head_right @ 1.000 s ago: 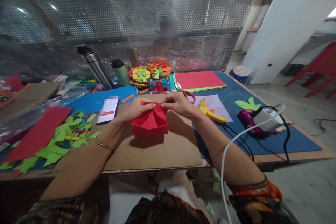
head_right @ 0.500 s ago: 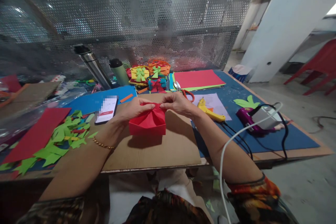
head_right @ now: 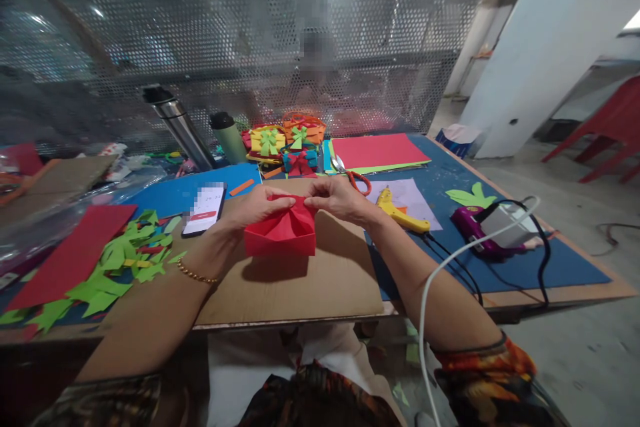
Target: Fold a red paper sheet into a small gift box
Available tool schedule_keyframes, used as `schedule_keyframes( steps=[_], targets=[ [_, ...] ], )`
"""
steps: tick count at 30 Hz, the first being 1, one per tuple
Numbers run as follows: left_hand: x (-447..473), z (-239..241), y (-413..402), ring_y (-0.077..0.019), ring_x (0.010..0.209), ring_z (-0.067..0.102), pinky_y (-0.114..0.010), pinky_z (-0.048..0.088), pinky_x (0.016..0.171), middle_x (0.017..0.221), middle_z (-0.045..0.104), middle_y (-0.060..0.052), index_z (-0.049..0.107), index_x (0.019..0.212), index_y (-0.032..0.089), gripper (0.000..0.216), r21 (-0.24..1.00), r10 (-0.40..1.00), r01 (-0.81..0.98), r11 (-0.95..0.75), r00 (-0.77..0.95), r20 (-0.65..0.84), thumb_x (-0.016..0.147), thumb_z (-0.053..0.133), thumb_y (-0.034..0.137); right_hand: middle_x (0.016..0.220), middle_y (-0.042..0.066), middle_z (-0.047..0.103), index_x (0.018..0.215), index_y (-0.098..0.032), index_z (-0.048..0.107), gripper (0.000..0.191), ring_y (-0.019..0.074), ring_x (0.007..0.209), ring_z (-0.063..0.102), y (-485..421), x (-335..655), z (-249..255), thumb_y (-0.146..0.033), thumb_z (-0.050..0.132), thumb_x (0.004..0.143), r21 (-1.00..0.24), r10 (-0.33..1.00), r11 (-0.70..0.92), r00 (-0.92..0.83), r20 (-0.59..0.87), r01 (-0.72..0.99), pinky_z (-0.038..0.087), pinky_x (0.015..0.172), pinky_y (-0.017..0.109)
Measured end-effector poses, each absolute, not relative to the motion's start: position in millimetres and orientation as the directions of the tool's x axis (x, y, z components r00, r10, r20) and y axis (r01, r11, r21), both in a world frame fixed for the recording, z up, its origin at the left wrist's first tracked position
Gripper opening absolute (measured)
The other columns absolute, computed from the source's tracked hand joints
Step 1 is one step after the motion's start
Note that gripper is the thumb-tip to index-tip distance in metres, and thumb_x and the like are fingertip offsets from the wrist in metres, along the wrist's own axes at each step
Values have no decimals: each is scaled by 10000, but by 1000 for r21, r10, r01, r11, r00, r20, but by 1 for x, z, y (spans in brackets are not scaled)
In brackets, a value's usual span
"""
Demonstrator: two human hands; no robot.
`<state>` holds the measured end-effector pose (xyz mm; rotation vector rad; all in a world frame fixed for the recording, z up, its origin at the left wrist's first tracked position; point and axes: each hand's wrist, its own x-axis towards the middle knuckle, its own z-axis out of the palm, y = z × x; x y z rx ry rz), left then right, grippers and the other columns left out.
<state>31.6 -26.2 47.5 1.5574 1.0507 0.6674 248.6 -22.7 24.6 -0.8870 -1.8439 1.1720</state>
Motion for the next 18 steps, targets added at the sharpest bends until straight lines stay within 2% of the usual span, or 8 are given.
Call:
schedule_keyframes(
  steps=[5, 8, 18],
  targets=[
    [32, 45, -27, -100, 544, 513, -230, 341, 498, 651, 645, -7, 710, 710, 173, 168, 957, 864, 281, -67, 496, -85, 818, 692, 300, 694, 2, 639, 771, -181, 686, 315, 131, 676, 544, -25, 251, 28, -472, 806, 757, -911, 846, 364, -477, 237, 193, 423, 631, 283],
    [32, 42, -25, -101, 534, 494, -232, 327, 491, 621, 626, -5, 710, 693, 173, 189, 944, 871, 307, -118, 489, -50, 817, 690, 315, 705, 5, 639, 772, -181, 680, 343, 133, 678, 552, -24, 251, 29, -504, 795, 757, -907, 838, 372, -490, 238, 196, 437, 643, 288],
    [32, 39, -20, -128, 602, 557, -247, 390, 549, 697, 676, -31, 689, 724, 157, 234, 944, 909, 296, -148, 417, 12, 820, 651, 367, 698, -20, 562, 787, -208, 581, 367, 126, 665, 510, -16, 244, 17, -553, 702, 809, -883, 858, 419, -413, 307, 214, 434, 628, 280]
  ],
)
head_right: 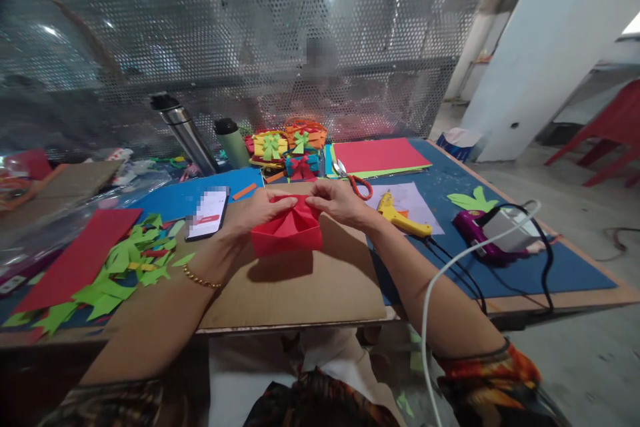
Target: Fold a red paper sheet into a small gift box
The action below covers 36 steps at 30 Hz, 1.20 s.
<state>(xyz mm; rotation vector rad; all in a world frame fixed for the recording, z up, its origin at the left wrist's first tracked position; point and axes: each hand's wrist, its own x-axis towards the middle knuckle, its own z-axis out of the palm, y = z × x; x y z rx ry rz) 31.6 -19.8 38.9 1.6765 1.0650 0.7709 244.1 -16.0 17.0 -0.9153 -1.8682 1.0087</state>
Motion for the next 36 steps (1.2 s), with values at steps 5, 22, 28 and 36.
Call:
schedule_keyframes(
  steps=[5, 22, 28, 36],
  targets=[
    [33, 37, -19, -122, 588, 534, -243, 372, 540, 696, 680, -29, 700, 729, 151, 257, 944, 906, 283, -169, 422, 36, 802, 690, 398, 708, -15, 553, 783, -205, 589, 290, 129, 672, 481, -16, 245, 16, -479, 667, 834, -845, 866, 451, -369, 337, 287, 387, 610, 272],
    [36, 37, -20, -120, 612, 527, -229, 375, 533, 689, 648, -7, 674, 704, 160, 250, 905, 907, 315, -287, 393, 151, 811, 666, 386, 670, -9, 565, 719, -210, 584, 279, 135, 658, 479, -21, 246, 22, -450, 642, 849, -765, 852, 504, -374, 366, 400, 358, 618, 280],
    [34, 42, -23, -144, 682, 604, -248, 463, 598, 785, 709, -47, 694, 791, 161, 463, 920, 902, 261, -294, 393, 177, 852, 670, 620, 695, 4, 578, 737, -217, 591, 328, 153, 686, 505, -24, 245, 25, -522, 637, 849, -783, 849, 507, -365, 382, 360, 393, 650, 299],
    [31, 37, -13, -226, 824, 717, -279, 532, 656, 823, 751, -83, 714, 975, 180, 814, 992, 941, 48, -119, 324, 98, 846, 390, 915, 679, 8, 597, 725, -225, 562, 351, 151, 647, 528, -20, 245, 22, -550, 622, 840, -815, 869, 483, -288, 402, 320, 416, 616, 300]
  ],
)
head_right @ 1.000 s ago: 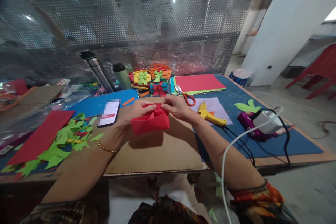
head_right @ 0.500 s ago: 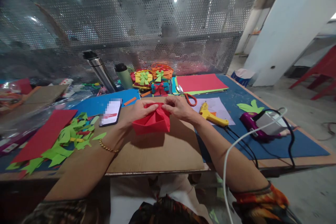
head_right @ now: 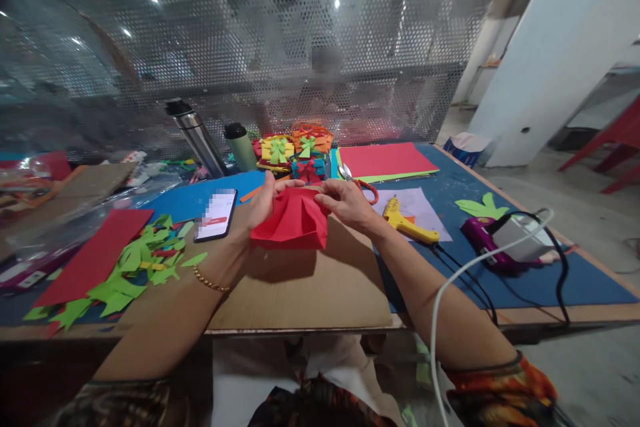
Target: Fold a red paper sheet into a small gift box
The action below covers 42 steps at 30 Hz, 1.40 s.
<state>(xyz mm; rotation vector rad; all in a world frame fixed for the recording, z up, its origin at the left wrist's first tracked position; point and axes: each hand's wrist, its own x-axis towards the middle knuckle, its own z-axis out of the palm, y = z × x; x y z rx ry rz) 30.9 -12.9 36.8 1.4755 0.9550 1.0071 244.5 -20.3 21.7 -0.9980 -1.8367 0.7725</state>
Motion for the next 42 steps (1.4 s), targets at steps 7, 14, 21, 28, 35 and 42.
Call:
schedule_keyframes(
  steps=[7, 14, 21, 28, 35, 42],
  targets=[
    [31, 28, -7, -163, 691, 605, -264, 455, 605, 770, 670, -26, 617, 799, 193, 566, 950, 942, 183, -254, 270, 200, 825, 619, 758, 630, -4, 567, 689, -233, 531, 366, 140, 599, 510, -17, 246, 22, -559, 613, 834, -801, 867, 495, -253, 429, 337, 413, 597, 303],
    [32, 31, -12, -135, 657, 509, -255, 368, 585, 722, 638, -16, 628, 682, 174, 380, 905, 945, 305, -296, 229, 232, 864, 653, 507, 643, -3, 561, 691, -225, 541, 299, 144, 631, 494, -19, 247, 20, -475, 636, 827, -777, 867, 497, -259, 426, 386, 381, 599, 297],
    [33, 32, -15, -150, 675, 513, -267, 352, 606, 672, 638, -10, 660, 650, 165, 351, 861, 931, 361, -359, 194, 308, 880, 594, 421, 630, -13, 538, 695, -233, 514, 262, 144, 609, 491, -18, 244, 15, -436, 578, 848, -741, 859, 511, -236, 454, 435, 389, 597, 297],
    [35, 27, -12, -154, 632, 542, -256, 375, 556, 642, 651, -11, 690, 652, 162, 286, 879, 923, 296, -373, 218, 318, 826, 661, 388, 616, -17, 564, 665, -237, 530, 181, 142, 600, 498, -20, 237, 17, -345, 568, 805, -670, 827, 540, -170, 536, 510, 407, 621, 290],
    [35, 21, -12, -144, 612, 552, -237, 385, 527, 716, 695, -30, 767, 776, 158, 283, 940, 942, 191, -283, 239, 236, 784, 685, 429, 619, -18, 555, 678, -243, 519, 224, 145, 617, 487, -16, 235, 10, -420, 566, 807, -711, 844, 496, -81, 531, 498, 387, 608, 282],
    [34, 21, -10, -143, 621, 541, -236, 389, 550, 689, 692, -31, 808, 823, 143, 295, 960, 940, 117, -253, 263, 216, 755, 717, 415, 624, -15, 549, 656, -246, 499, 293, 150, 626, 486, -7, 235, 0, -486, 619, 773, -780, 867, 460, -22, 499, 425, 391, 600, 287]
  ],
)
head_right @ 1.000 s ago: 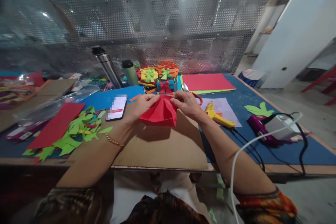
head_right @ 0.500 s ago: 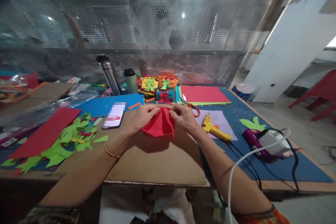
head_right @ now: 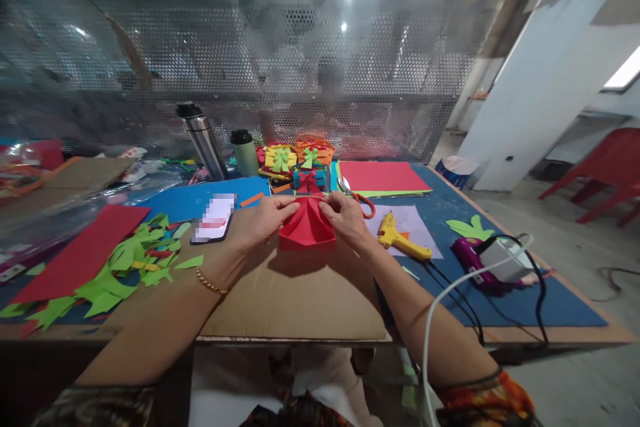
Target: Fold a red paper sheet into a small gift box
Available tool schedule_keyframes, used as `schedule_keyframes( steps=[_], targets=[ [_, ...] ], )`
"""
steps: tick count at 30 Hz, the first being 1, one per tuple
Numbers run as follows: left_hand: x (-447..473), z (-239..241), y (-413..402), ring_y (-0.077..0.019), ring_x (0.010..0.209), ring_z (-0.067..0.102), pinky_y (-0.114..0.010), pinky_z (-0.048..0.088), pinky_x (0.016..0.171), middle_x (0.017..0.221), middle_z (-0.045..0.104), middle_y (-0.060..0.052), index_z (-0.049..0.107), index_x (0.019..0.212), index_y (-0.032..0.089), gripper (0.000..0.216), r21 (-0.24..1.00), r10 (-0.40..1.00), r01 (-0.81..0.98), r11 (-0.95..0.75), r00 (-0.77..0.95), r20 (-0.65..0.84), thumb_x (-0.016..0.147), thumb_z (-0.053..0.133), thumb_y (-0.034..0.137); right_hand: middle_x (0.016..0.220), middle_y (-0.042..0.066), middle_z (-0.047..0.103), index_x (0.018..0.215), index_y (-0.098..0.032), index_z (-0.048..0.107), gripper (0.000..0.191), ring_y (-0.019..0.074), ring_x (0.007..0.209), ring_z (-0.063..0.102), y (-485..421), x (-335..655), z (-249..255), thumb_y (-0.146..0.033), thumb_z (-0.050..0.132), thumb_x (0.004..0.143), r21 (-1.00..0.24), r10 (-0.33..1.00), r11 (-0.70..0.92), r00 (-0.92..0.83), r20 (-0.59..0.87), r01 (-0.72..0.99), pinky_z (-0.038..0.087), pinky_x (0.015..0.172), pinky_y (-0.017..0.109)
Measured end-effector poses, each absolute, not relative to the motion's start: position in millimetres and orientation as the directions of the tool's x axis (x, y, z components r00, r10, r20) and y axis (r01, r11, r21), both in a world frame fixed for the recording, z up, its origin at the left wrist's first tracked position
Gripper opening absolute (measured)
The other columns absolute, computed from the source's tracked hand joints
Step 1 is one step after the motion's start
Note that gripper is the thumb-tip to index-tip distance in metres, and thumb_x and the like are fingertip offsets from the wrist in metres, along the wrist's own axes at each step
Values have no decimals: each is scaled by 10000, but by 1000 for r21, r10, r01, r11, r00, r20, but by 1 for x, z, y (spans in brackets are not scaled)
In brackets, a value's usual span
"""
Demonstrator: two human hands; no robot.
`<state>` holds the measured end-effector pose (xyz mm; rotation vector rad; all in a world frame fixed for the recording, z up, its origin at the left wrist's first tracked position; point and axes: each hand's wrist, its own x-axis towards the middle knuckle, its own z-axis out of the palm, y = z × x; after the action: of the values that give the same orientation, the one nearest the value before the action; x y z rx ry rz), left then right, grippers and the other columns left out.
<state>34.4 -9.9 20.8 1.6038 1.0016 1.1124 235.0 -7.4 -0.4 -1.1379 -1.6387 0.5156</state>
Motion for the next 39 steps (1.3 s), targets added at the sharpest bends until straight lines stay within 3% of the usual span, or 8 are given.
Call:
schedule_keyframes(
  steps=[20, 24, 31, 39],
  targets=[
    [33, 23, -9, -135, 633, 568, -227, 404, 550, 757, 724, -49, 806, 869, 138, 293, 978, 941, 41, -204, 283, 184, 753, 750, 402, 637, -32, 585, 693, -215, 580, 455, 115, 602, 505, -17, 235, 12, -604, 814, 673, -948, 946, 318, -73, 315, 24, 429, 594, 273],
    [32, 23, -8, -124, 622, 549, -216, 381, 539, 736, 710, -40, 790, 786, 139, 281, 980, 938, 22, -196, 295, 181, 711, 795, 409, 658, -27, 616, 734, -210, 632, 444, 118, 612, 526, -20, 235, 14, -600, 832, 660, -956, 954, 295, -62, 295, -12, 434, 598, 276],
    [35, 19, -8, -140, 636, 578, -240, 411, 577, 747, 730, -62, 814, 898, 129, 392, 988, 935, -25, -150, 321, 150, 680, 837, 455, 631, -36, 583, 659, -204, 595, 406, 106, 607, 496, -19, 237, 13, -526, 842, 648, -955, 955, 295, -37, 295, -12, 396, 592, 269],
    [35, 20, -6, -143, 638, 575, -234, 395, 567, 715, 725, -58, 816, 880, 123, 435, 988, 940, -40, -152, 302, 157, 638, 865, 482, 629, -42, 582, 680, -202, 599, 417, 104, 603, 498, -18, 234, 13, -542, 838, 648, -947, 947, 319, -29, 320, -18, 396, 579, 263]
  ],
)
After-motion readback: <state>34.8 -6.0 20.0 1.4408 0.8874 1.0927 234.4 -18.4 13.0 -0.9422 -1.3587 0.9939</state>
